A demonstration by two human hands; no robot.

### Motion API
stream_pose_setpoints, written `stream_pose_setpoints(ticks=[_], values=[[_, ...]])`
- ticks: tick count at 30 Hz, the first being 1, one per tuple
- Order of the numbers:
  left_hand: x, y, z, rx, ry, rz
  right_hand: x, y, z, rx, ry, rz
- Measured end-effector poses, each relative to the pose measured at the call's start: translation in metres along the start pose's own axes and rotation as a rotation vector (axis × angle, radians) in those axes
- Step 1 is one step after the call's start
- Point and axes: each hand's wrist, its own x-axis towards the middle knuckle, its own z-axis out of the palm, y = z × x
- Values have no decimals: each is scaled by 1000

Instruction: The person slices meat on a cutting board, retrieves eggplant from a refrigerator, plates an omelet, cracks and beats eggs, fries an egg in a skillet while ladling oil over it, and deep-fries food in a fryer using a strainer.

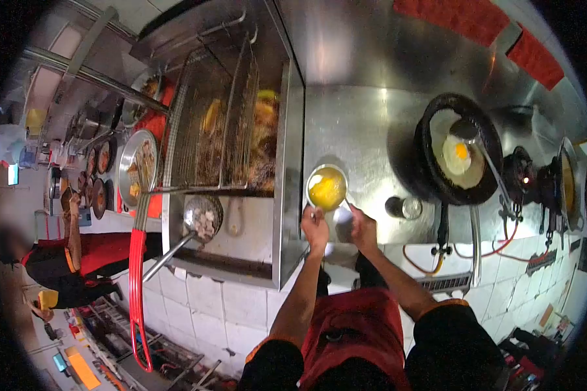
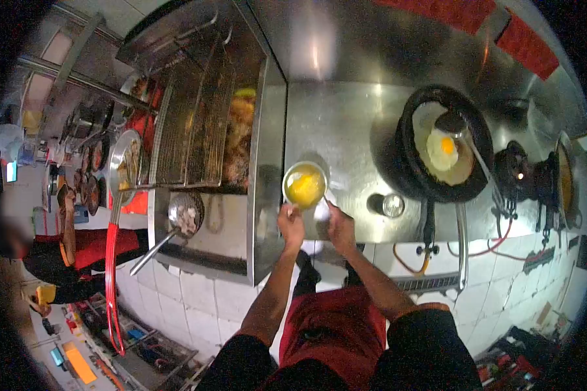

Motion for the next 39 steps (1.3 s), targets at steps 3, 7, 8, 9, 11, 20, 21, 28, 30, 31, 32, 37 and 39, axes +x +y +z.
stream_pose_setpoints(ticks=[3,7,8,9,11,20,21,28,30,31,32,37,39], values=[[-4,-4,1,-92,-9,-172,-7,8,8,-11,59,10],[-7,-8,2,-131,-21,-151,0,9,7,-40,98,-153],[-6,16,-3,-70,-24,-134,-4,9,4,30,-112,-189],[4,31,1,-54,-26,-155,11,12,3,12,-72,-211],[-3,42,-12,23,-61,-237,3,6,7,-4,4,-190],[17,15,10,-182,-30,-15,10,-3,-3,34,119,-139],[14,15,4,-166,-57,-70,6,-6,-3,23,49,-83],[11,15,9,-141,-58,-87,13,8,-3,-15,93,-179],[0,11,4,-87,2,72,10,8,-6,28,-60,11],[4,13,9,-365,12,-8,20,9,-10,12,-76,-47],[-4,12,-2,-169,-19,-42,8,9,-5,15,-95,-68],[4,7,6,28,-36,-40,15,1,-14,10,-15,-80],[-1,-1,2,86,-12,60,6,-6,-9,24,137,-83]])
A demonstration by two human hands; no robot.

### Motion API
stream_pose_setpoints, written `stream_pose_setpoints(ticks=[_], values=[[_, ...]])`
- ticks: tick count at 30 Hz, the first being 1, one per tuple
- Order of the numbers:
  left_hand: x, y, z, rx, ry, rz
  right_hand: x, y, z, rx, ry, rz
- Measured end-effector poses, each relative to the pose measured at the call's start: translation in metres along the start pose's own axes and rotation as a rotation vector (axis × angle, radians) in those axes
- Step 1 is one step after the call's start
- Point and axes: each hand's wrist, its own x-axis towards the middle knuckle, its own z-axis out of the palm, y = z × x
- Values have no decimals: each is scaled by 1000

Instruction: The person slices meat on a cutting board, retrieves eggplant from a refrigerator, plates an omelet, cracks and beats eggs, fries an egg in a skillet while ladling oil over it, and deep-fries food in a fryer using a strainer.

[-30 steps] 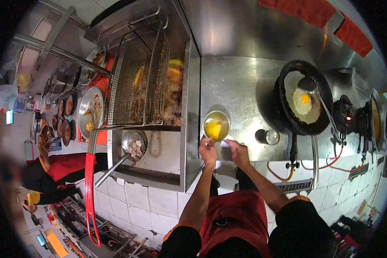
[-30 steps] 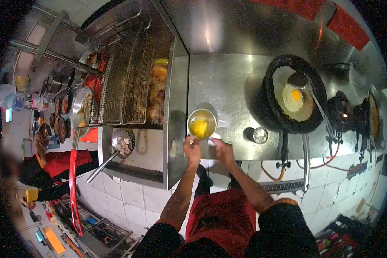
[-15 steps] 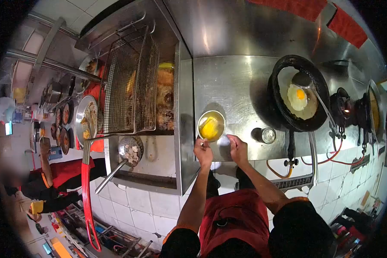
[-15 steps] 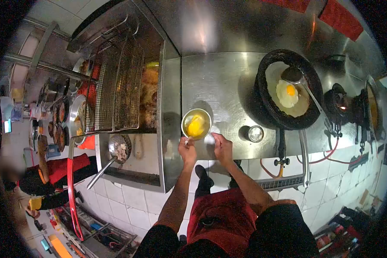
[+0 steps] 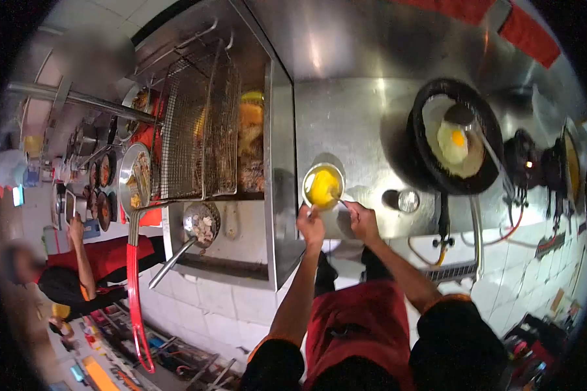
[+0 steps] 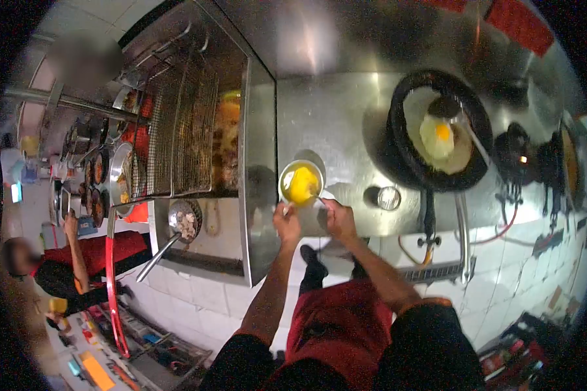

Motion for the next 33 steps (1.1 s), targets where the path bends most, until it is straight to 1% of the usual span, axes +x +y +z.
stream_pose_setpoints(ticks=[1,2,3,4,6,7,8,9,10,11,12,13,14,15,17,18,19,20,21,22,23,24,25,26,27,28,29,30,31,32,33], values=[[-6,-4,-5,-124,-15,-41,-7,-10,-4,13,-39,32],[3,-4,11,-285,5,-64,13,-11,-14,8,-89,12],[-2,-9,8,-410,8,-110,8,11,-3,-88,72,-25],[-21,-12,-12,-441,-48,-247,-24,8,4,-80,63,5],[4,-4,25,-632,-101,-427,2,21,-8,-112,62,-101],[-15,-6,17,-678,-140,-568,3,19,-9,-114,181,-187],[-19,1,24,-797,-116,-620,4,14,-20,-65,-26,234],[-23,-10,36,-852,-117,-641,7,5,-30,128,-38,384],[-33,-26,44,-903,-108,-667,6,-20,-40,324,-62,538],[-37,-25,51,-935,-171,-739,4,-29,-47,355,-56,590],[-44,-40,64,-889,-206,-666,-1,-33,-50,391,-68,644],[-41,-29,60,-468,-279,-863,-16,-17,-49,443,-70,642],[-39,-15,54,-89,-418,-1056,-32,-1,-50,496,-71,641],[-37,-23,38,-337,-472,-896,-49,15,-51,549,-73,641],[-69,-44,16,-763,-600,-475,-75,-3,-57,93,162,315],[-81,-53,-3,-1053,-726,-884,-79,-55,-49,-140,316,-36],[-89,-43,-39,-580,-957,-591,-96,-77,-47,-103,276,34],[-78,18,-108,-334,-1101,-381,-110,-96,-40,-79,245,103],[-83,16,-143,-158,-1230,-335,-122,-115,-22,-9,127,26],[-83,28,-194,-124,-1309,-113,-142,-144,3,51,10,-41],[-96,13,-239,-292,-1220,71,-154,-190,38,148,-70,53],[-92,3,-292,-281,-1316,36,-166,-211,73,147,-198,171],[-81,0,-347,-334,-1383,39,-174,-230,113,204,-335,114],[-70,-3,-402,-387,-1450,38,-182,-263,148,392,-489,388],[-55,6,-457,-396,-1414,-145,-192,-268,184,635,-570,591],[-35,1,-504,-449,-1297,-12,-193,-295,213,618,-623,749],[-14,5,-554,-431,-1120,-191,-197,-309,240,645,-704,815],[7,10,-596,-402,-809,-199,-197,-332,261,689,-747,928],[28,-9,-619,-600,-498,-88,-198,-338,281,746,-764,980],[64,18,-633,-184,-222,-29,-196,-347,303,765,-730,1028],[95,27,-632,72,-78,184,-193,-355,324,820,-688,1058]])
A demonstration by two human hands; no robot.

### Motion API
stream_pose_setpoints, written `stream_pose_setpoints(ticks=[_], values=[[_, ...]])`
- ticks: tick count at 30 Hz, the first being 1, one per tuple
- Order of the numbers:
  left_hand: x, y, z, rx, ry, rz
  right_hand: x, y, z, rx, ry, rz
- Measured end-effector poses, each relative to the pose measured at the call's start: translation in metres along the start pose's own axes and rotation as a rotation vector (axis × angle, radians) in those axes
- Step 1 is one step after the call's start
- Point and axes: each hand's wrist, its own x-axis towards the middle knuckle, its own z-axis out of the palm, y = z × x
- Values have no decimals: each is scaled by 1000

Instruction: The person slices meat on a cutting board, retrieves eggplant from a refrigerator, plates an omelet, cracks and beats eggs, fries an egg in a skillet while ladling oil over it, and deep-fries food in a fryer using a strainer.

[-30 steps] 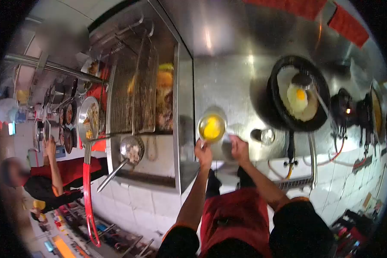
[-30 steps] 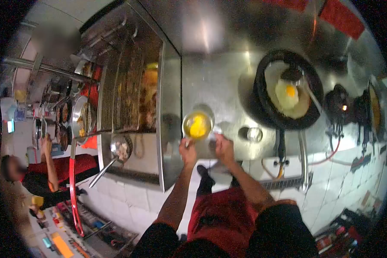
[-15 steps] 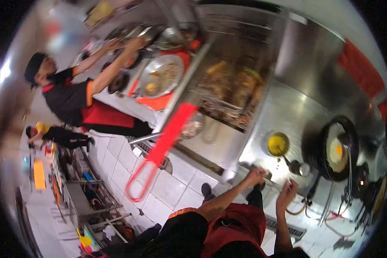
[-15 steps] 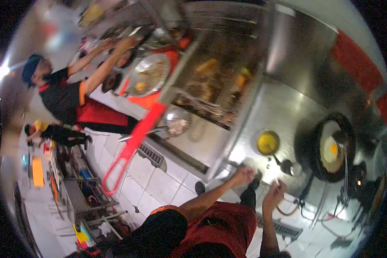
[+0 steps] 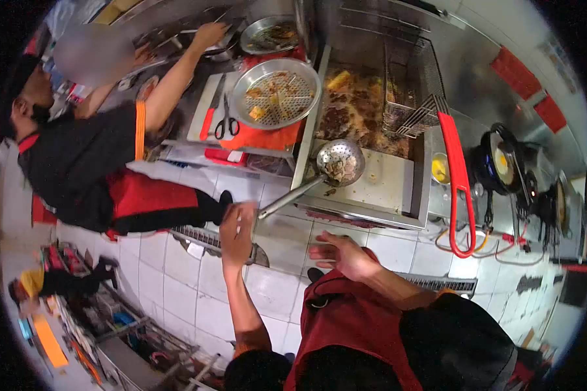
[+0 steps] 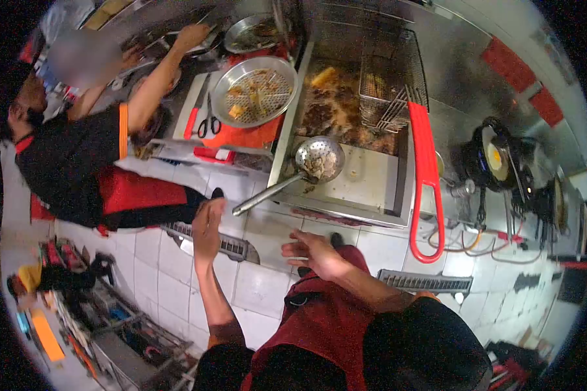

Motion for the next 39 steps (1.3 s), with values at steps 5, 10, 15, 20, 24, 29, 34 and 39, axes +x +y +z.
stream_pose_setpoints(ticks=[5,10,15,20,24,29,34,39], values=[[51,-45,39,372,-791,-158,67,-12,49,313,23,-16],[99,-48,30,42,-885,37,84,10,46,283,252,-349],[186,-36,9,-148,-800,143,56,-29,55,193,569,-371],[257,-39,9,-301,-828,321,115,-102,35,-126,759,-511],[288,-53,-9,-269,-828,305,175,-147,-24,35,661,-436],[305,-108,-27,-286,-632,198,188,-166,-26,80,672,-432],[306,-142,-59,-188,-374,124,204,-171,-41,164,605,-496],[302,-144,-71,-96,-185,87,191,-177,-31,76,588,-473]])
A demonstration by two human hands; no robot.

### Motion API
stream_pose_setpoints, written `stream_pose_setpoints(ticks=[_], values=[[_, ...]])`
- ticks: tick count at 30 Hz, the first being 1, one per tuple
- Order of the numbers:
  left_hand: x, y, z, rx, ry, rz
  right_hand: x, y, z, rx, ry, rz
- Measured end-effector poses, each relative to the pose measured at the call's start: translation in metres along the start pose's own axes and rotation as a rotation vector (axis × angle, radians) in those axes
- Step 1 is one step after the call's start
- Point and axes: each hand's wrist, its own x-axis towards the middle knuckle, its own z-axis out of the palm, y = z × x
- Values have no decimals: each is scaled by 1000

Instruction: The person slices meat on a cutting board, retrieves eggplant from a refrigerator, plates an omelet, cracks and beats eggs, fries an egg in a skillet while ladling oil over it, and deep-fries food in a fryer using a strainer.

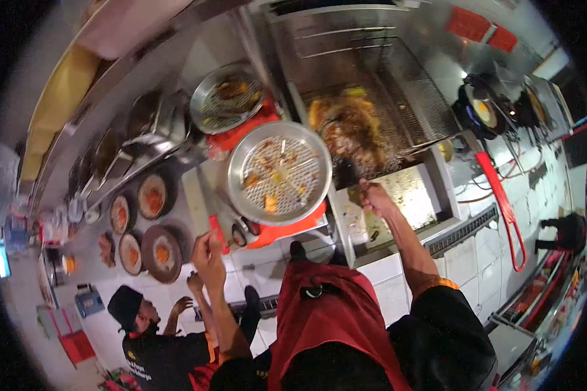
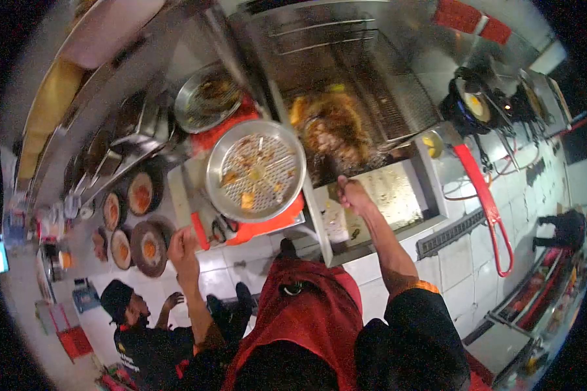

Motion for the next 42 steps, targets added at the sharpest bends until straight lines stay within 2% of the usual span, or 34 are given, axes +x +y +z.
stream_pose_setpoints(ticks=[3,6,7,9,11,12,13,15,18,19,21,23,24,25,27,30,31,34,37,39,40,41,42], values=[[3,-6,9,-168,7,-135,14,6,0,128,61,-18],[28,2,17,-22,-2,-28,5,4,2,134,70,10],[40,-21,13,-43,12,-79,1,3,3,124,40,31],[72,-54,9,144,50,147,6,7,8,155,73,-22],[106,-61,21,21,-18,74,16,11,19,113,181,-46],[124,-60,27,114,-85,100,16,17,17,121,128,-101],[144,-58,35,198,-153,129,3,11,21,84,120,-50],[179,-81,60,451,-56,431,-11,6,22,-3,173,-11],[209,-79,76,809,-242,633,14,24,23,-31,127,-159],[211,-89,74,839,-284,653,15,28,22,72,119,-112],[231,-112,82,865,-365,727,-4,14,36,28,113,-88],[230,-98,83,779,-322,684,2,31,27,90,152,-126],[223,-89,79,647,-319,555,22,52,15,167,168,-178],[215,-82,74,526,-315,419,17,45,20,134,166,-128],[203,-76,62,497,-198,402,-1,26,25,85,114,-89],[185,-97,36,400,18,558,1,36,12,79,147,-143],[167,-86,29,206,-4,138,-1,26,23,50,163,-103],[137,-105,-4,215,21,-105,-14,16,24,-37,79,-57],[104,-95,-15,469,176,196,-11,25,27,33,40,-88],[89,-105,-24,387,165,179,-13,29,22,51,-16,-109],[84,-102,-17,266,146,139,-14,23,21,42,22,-26],[80,-101,-10,144,132,99,-3,34,17,74,70,-51],[76,-88,-9,70,61,-224,6,45,12,109,123,-78]])
